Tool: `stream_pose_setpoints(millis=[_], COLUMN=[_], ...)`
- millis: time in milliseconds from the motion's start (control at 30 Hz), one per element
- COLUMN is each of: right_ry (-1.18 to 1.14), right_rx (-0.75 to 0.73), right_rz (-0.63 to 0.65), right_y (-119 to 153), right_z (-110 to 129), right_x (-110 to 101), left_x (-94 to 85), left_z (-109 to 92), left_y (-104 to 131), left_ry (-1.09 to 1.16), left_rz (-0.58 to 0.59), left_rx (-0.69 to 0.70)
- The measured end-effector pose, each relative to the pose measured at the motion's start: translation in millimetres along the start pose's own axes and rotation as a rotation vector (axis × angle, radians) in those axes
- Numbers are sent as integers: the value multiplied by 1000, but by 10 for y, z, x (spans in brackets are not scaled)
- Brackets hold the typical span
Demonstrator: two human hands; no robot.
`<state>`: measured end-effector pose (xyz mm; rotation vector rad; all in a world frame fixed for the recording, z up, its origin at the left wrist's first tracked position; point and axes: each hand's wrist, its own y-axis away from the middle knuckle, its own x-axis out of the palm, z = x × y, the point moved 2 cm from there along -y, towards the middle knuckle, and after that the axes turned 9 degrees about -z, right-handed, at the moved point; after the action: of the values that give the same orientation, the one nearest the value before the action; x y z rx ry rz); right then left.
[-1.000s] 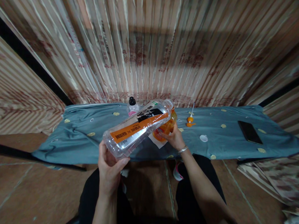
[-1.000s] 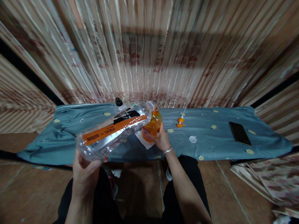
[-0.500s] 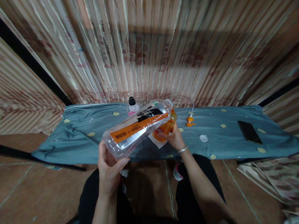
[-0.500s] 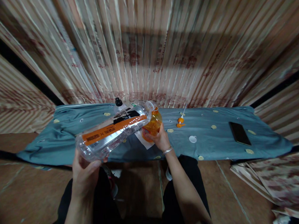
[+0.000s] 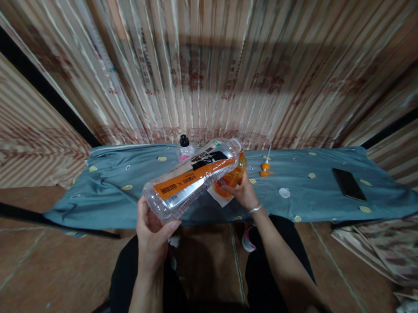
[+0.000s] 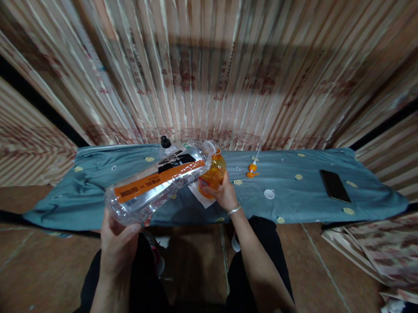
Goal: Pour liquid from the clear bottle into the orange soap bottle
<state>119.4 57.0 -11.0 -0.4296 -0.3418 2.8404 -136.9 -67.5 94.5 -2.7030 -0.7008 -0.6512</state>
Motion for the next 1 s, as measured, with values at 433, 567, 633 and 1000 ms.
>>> stream_pose_setpoints(millis=[433,567,633,1000], right_ry=[-14,-12,-10,-12], right_rx=[16,2,4,2], right_rz=[1,-1,-6,0], right_y=[7,5,1,11], right_z=[62,46,29,38], right_x=[-2,-1,3,-3], left_x=[-14,-12,-11,-6], left_z=[8,13,13,6], left_y=[-2,-3,-3,-2], left_ry=[-33,-33,-30,-19], left_rz=[-14,-10,-13,-3], left_rx=[-7,-7,-12,-11])
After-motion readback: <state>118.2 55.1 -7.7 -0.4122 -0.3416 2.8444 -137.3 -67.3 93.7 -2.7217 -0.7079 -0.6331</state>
